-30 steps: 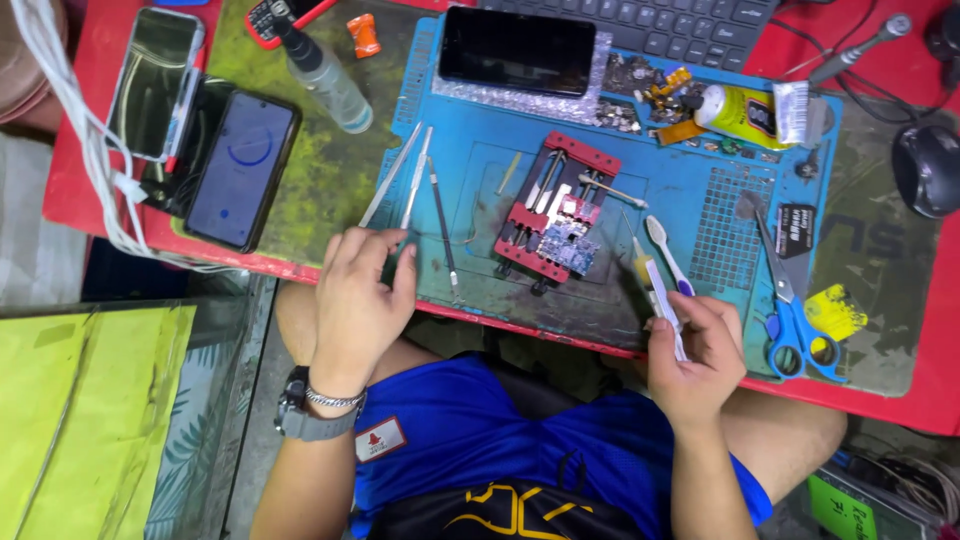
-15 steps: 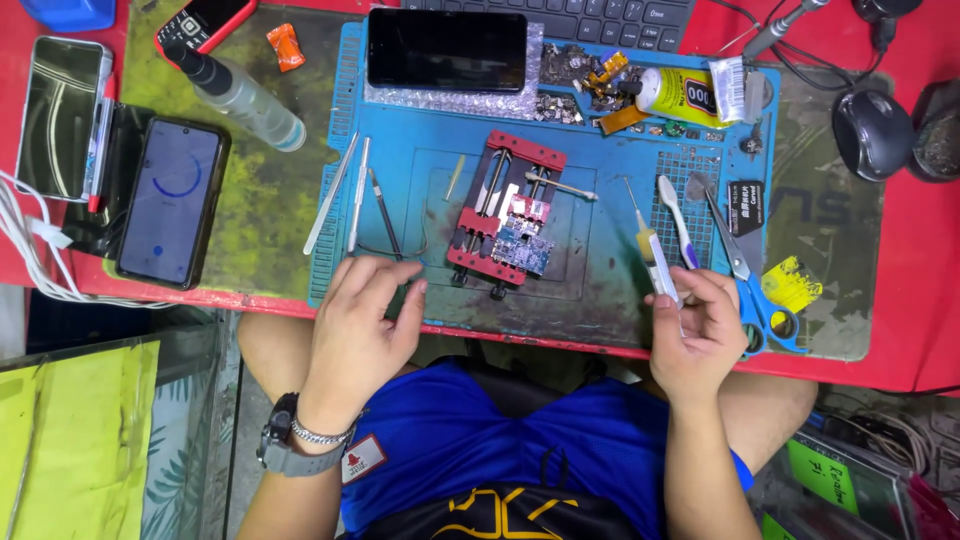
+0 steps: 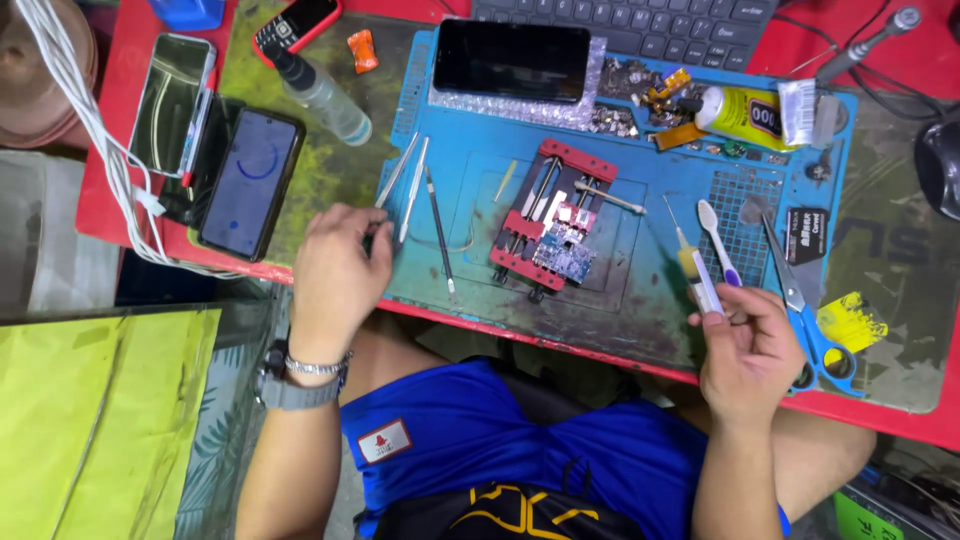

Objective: The person is repairing a mobile phone circuit board by heating it with a heat gun and applying a substance from a syringe.

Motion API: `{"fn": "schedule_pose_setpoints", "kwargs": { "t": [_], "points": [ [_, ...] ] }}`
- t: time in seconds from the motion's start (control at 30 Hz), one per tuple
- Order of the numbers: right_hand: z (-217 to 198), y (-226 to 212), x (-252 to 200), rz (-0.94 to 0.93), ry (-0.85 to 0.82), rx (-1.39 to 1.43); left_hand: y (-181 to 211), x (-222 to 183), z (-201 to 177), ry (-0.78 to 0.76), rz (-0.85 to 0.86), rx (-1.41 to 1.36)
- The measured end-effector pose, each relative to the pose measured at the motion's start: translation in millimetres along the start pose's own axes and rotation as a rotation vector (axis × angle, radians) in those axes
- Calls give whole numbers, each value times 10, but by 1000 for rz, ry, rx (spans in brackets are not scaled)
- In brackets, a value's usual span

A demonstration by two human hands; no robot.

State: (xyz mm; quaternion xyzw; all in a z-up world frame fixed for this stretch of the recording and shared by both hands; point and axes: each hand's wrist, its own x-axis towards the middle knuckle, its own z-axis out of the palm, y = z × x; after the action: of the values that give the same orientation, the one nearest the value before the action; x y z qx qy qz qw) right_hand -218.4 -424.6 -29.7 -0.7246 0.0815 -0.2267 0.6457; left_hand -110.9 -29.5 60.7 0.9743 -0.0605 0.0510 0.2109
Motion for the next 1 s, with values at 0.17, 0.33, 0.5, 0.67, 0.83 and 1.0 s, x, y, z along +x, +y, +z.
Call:
{"fn": "schedule_pose_setpoints", "kwargs": {
  "t": [0.17,0.33,0.5,0.67,0.83,1.0],
  "points": [
    [11,-18,3,5,-18,34,-240,206,189,14,-10,37],
    [-18,116,54,-100,-15,101,-369,374,348,6,100,212],
    [-21,113,47,-102,-5,117,-120,280,83,-11,97,92],
    [-32,168,57,-93,-34,136,44,-31,61,29,80,-316],
    [-56,220,52,-91,-17,153,189,-319,474,-151,-105,-1098],
    [-92,306,35,-107,-7,119,490,-17,276,-63,265,-615]
  ]
}}
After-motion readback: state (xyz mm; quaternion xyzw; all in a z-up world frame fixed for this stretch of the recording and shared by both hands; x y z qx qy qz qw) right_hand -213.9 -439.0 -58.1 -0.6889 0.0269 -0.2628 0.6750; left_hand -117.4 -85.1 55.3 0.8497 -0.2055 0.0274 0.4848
